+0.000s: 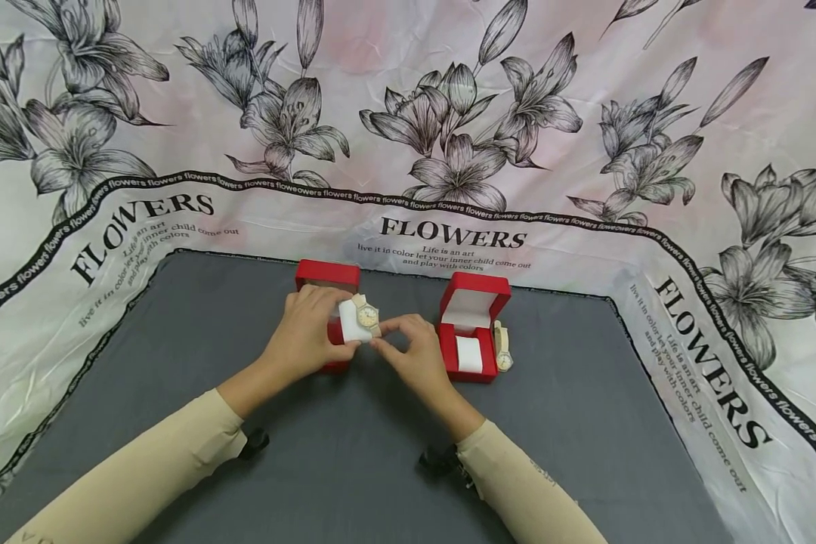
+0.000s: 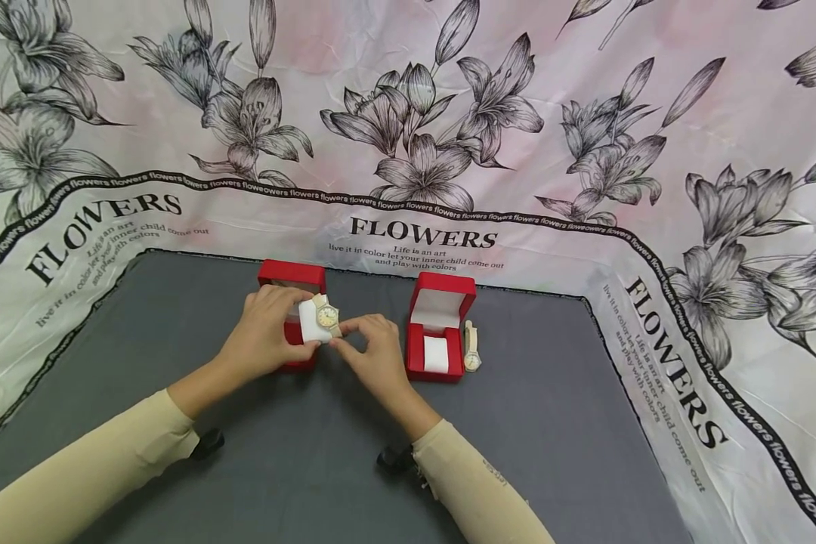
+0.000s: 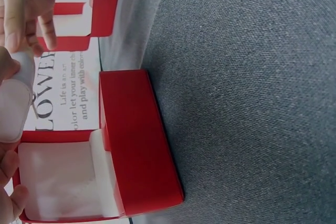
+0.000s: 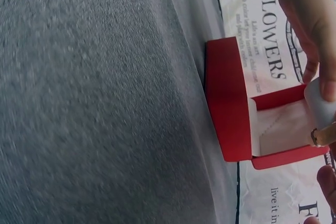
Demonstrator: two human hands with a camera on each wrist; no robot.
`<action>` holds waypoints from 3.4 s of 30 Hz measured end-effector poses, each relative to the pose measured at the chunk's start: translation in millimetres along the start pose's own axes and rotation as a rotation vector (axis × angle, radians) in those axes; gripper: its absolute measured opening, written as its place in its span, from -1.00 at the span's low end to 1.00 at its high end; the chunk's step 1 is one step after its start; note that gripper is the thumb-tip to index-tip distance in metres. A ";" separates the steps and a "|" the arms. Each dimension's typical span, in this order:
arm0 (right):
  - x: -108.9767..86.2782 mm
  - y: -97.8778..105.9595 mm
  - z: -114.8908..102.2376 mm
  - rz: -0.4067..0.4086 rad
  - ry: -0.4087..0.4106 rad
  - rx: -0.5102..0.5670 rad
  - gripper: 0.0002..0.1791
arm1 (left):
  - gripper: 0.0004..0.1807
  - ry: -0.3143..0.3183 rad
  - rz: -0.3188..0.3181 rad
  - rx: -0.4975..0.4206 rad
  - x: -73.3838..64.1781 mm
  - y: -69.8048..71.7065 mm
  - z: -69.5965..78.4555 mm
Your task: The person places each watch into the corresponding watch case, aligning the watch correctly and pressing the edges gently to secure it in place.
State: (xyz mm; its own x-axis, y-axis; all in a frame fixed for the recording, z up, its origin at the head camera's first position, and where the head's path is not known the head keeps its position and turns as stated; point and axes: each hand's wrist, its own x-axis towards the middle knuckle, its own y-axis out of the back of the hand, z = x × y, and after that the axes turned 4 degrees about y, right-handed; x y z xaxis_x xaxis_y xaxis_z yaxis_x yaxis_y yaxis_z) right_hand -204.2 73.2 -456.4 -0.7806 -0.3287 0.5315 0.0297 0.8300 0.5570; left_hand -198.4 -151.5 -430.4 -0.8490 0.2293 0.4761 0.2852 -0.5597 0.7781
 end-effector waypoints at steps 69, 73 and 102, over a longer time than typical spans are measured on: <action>23.0 16.2 23.2 -0.309 0.304 -0.001 -0.14 | -0.08 0.012 -0.241 -0.159 -6.4 11.2 2.8; 24.2 17.0 20.9 -0.317 0.330 -0.005 -0.13 | -0.11 -0.003 -0.217 -0.148 -5.6 12.2 0.3; 28.3 14.3 5.0 -0.292 0.327 -0.019 -0.13 | -0.09 -0.011 -0.206 -0.179 -2.6 26.6 -2.6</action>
State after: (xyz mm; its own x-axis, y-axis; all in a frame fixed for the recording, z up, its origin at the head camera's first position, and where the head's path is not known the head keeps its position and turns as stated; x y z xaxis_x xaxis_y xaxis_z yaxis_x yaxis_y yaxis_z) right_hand -229.0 78.0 -436.6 -0.5193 -0.6763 0.5225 -0.1491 0.6737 0.7238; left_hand -189.8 -169.1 -412.0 -0.8757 0.3611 0.3204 0.0229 -0.6319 0.7747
